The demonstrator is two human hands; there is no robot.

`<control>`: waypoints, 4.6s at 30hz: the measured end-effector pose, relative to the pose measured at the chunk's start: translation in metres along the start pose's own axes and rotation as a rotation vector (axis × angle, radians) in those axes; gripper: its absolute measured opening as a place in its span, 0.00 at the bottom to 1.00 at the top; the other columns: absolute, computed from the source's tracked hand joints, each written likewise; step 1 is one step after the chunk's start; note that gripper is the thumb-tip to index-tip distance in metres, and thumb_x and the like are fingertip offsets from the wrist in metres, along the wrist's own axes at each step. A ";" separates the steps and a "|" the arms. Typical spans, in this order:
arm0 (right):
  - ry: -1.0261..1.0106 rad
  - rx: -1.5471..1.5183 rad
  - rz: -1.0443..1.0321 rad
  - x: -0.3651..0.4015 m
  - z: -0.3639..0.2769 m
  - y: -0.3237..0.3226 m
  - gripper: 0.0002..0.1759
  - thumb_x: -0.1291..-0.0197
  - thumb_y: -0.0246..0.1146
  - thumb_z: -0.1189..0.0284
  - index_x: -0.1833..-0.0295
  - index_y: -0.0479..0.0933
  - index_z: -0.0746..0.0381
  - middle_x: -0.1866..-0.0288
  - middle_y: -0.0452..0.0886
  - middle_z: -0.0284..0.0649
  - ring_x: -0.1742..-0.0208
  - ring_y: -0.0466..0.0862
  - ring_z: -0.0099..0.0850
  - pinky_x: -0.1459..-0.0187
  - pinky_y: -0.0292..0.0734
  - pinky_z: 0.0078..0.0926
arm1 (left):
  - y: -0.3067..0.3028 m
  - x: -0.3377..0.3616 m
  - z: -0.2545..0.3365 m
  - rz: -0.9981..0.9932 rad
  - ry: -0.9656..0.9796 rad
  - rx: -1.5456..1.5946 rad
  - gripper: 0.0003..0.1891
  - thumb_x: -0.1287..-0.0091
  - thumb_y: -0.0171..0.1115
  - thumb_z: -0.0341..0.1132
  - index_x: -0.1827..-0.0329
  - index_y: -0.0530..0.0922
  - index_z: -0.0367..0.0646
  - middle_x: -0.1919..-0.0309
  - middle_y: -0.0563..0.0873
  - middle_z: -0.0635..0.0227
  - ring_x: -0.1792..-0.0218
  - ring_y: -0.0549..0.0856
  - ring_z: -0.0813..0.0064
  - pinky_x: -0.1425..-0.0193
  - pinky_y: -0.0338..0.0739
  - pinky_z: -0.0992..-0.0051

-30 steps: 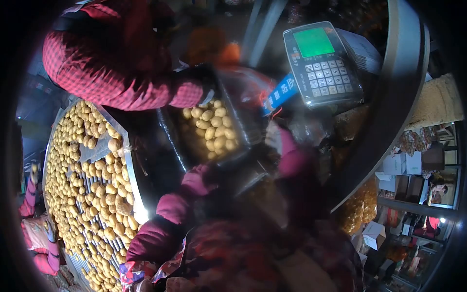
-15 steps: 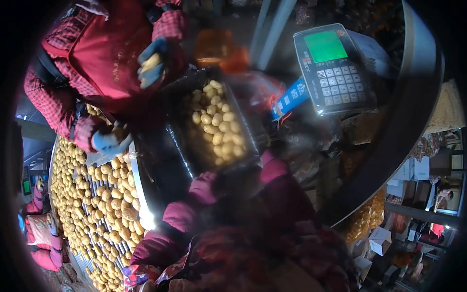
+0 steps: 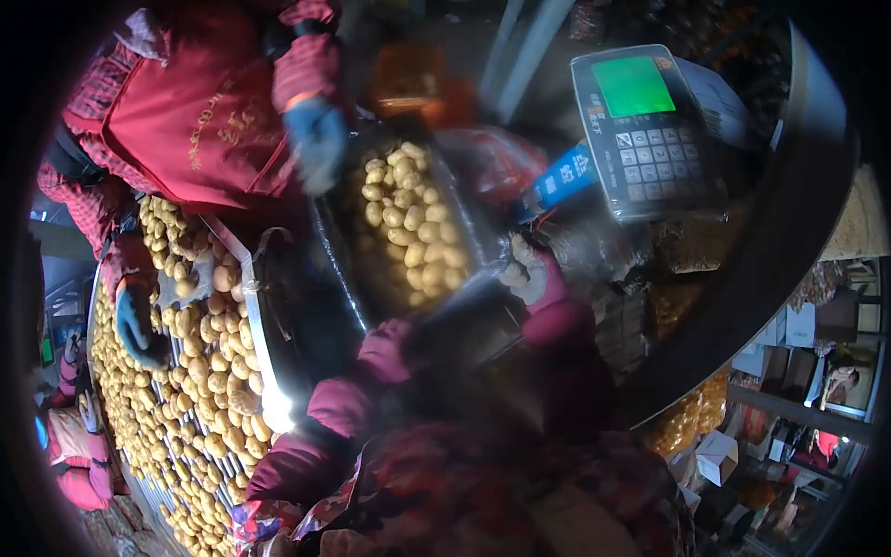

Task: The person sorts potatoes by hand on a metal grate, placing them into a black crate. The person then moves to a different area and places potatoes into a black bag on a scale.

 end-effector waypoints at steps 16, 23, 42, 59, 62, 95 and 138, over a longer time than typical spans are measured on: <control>-0.287 0.759 0.304 0.029 -0.034 0.057 0.46 0.38 0.73 0.56 0.19 0.60 0.55 0.27 0.71 0.46 0.29 0.75 0.46 0.35 0.77 0.45 | -0.007 0.006 0.021 0.080 0.132 -0.015 0.41 0.42 0.71 0.55 0.27 0.70 0.47 0.40 0.77 0.52 0.37 0.76 0.49 0.33 0.70 0.53; -0.745 1.511 0.302 0.035 -0.003 0.115 0.51 0.43 0.76 0.69 0.18 0.57 0.56 0.27 0.71 0.59 0.30 0.76 0.44 0.35 0.75 0.46 | 0.003 0.007 0.027 0.106 0.235 -0.191 0.43 0.40 0.67 0.56 0.22 0.66 0.52 0.36 0.75 0.50 0.37 0.75 0.46 0.33 0.70 0.52; -0.236 0.350 0.480 0.057 0.018 -0.095 0.09 0.29 0.58 0.82 0.52 0.74 0.55 0.68 0.72 0.27 0.75 0.70 0.17 0.77 0.61 0.18 | -0.140 0.133 0.036 -0.040 0.355 1.657 0.09 0.36 0.64 0.28 0.57 0.85 0.33 0.67 0.88 0.52 0.74 0.87 0.68 0.78 0.76 0.75; -0.412 1.150 0.267 0.050 0.042 0.106 0.12 0.32 0.61 0.77 0.45 0.81 0.64 0.57 0.85 0.38 0.56 0.84 0.31 0.51 0.80 0.31 | -0.228 0.489 -0.058 1.096 0.802 1.076 0.13 0.23 0.59 0.34 0.42 0.77 0.36 0.70 0.81 0.66 0.84 0.69 0.85 0.83 0.64 0.85; -0.384 1.204 0.033 0.064 0.080 0.160 0.15 0.31 0.62 0.76 0.40 0.80 0.64 0.51 0.87 0.40 0.49 0.84 0.28 0.46 0.80 0.29 | -0.214 0.554 -0.073 1.367 0.741 1.046 0.13 0.23 0.59 0.34 0.41 0.77 0.36 0.68 0.82 0.66 0.83 0.70 0.85 0.82 0.65 0.85; -0.104 0.903 -0.200 0.148 0.179 0.175 0.18 0.31 0.61 0.81 0.37 0.79 0.61 0.54 0.86 0.33 0.65 0.81 0.16 0.65 0.76 0.15 | -0.038 0.797 -0.168 2.394 -0.551 0.710 0.16 0.26 0.60 0.30 0.38 0.81 0.37 0.56 0.86 0.65 0.70 0.80 0.82 0.68 0.74 0.84; -1.163 1.408 -0.852 0.286 0.314 0.327 0.25 0.41 0.68 0.54 0.42 0.80 0.55 0.42 0.80 0.42 0.28 0.70 0.47 0.30 0.68 0.51 | 0.049 0.438 -0.094 0.676 -0.505 -0.082 0.47 0.36 0.67 0.62 0.25 0.66 0.32 0.32 0.71 0.42 0.36 0.78 0.44 0.33 0.74 0.54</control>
Point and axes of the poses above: each hand's wrist, its own x-axis away from the middle knuckle, its own y-axis out of the palm, z = x × y, the point moved 10 cm from there along -x, towards the middle knuckle
